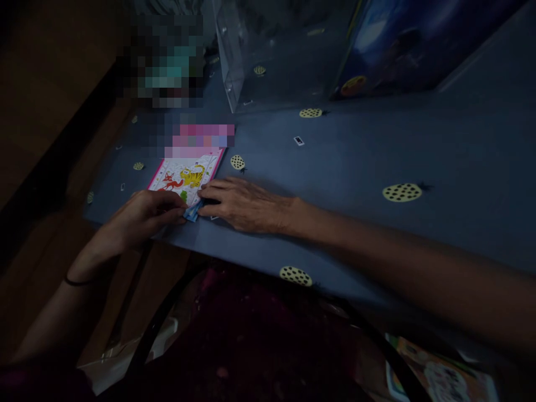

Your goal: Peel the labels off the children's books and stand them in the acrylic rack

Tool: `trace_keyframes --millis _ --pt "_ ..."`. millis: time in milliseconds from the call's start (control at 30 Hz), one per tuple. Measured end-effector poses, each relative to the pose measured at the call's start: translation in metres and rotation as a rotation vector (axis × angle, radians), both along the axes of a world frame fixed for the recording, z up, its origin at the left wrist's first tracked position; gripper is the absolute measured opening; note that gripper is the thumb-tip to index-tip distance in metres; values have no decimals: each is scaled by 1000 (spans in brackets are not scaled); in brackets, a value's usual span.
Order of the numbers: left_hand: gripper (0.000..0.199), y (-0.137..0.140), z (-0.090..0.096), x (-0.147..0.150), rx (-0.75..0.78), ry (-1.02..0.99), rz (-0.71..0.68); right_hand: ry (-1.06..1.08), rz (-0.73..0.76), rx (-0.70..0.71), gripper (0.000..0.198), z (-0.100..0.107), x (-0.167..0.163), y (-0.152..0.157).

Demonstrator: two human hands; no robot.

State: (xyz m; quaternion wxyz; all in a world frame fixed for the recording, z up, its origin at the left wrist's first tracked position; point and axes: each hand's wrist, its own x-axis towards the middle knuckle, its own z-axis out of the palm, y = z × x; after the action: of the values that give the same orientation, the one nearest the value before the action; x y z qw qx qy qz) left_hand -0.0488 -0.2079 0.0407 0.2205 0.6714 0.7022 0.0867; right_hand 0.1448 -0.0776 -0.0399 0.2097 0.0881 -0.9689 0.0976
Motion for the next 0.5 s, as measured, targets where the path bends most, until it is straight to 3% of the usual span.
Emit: trace_keyframes --millis 167,500 --pt "16 0 2 1 -6 8 1 -3 -7 -3 44 -1 0 0" --pt "18 -2 0 -1 2 23 -4 -32 2 8 35 -1 -2 0"
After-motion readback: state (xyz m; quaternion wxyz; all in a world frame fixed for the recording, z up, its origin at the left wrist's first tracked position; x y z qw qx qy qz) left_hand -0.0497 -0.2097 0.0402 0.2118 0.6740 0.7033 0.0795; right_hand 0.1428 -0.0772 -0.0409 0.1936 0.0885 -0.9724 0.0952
